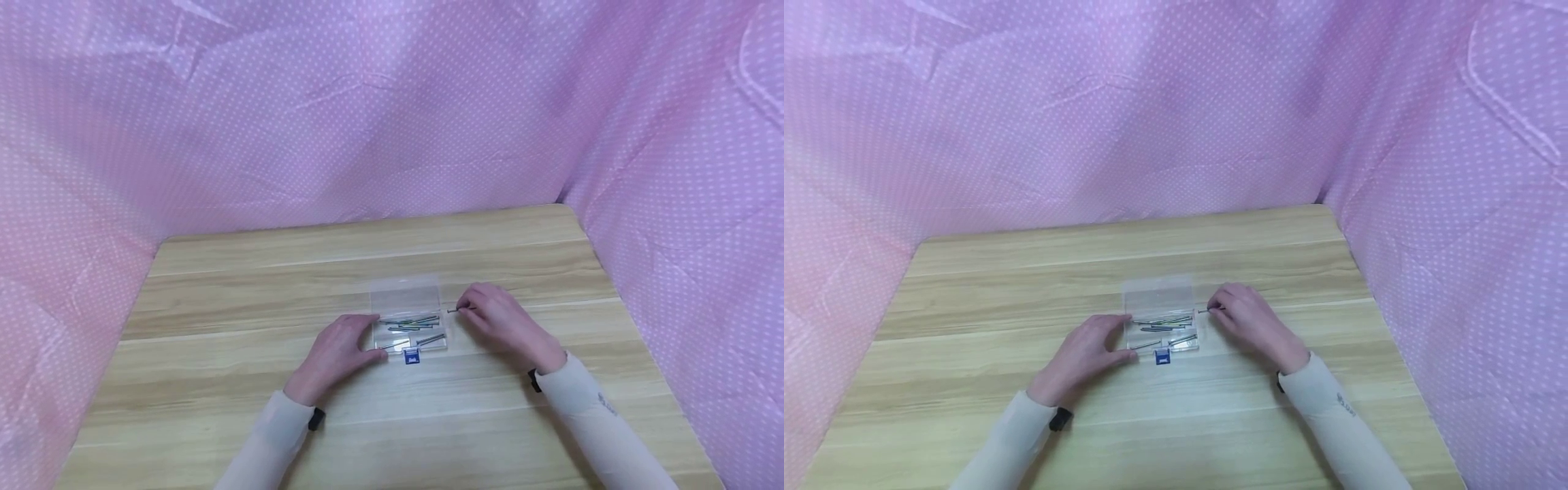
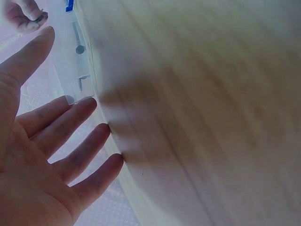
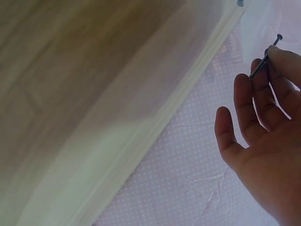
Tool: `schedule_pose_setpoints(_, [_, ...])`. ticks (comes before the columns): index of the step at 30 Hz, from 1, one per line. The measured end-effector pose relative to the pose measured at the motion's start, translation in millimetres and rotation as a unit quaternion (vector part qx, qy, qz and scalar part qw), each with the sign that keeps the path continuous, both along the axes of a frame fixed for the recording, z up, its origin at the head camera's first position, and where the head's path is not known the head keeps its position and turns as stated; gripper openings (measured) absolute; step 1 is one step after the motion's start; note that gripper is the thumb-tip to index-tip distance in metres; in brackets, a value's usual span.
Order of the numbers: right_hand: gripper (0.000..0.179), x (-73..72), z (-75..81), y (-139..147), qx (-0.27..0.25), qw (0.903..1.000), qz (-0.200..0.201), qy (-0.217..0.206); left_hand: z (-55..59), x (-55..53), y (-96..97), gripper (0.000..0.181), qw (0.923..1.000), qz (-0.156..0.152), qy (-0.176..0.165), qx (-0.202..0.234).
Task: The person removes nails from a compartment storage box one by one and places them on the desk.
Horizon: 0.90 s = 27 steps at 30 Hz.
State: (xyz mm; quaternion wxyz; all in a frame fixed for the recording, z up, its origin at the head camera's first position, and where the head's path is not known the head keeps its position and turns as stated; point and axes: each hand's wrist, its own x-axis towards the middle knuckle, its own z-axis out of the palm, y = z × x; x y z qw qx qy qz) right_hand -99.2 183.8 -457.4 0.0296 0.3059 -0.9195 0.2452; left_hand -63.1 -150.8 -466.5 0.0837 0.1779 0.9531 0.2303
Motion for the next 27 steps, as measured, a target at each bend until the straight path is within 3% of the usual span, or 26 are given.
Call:
schedule_pose_setpoints(9, [0.009, -11.5, -4.9, 4, 0.013, 0.9997, -0.018, -0.01, 2.8, -1.5, -5.4, 0.072, 0.9999, 0.006, -0.003, -0.013])
schedule_pose_setpoints(17, [0.009, -19.9, -4.8, 4, 0.033, 0.9977, -0.038, -0.045, 5.2, -2.9, -14.0, 0.071, 0.9996, 0.018, -0.013, -0.017])
schedule_pose_setpoints(27, [0.009, -28.9, -7.1, -2, 0.053, 0.9966, -0.037, -0.052, 5.0, -3.9, -21.8, 0.072, 0.9992, 0.029, -0.019, -0.018])
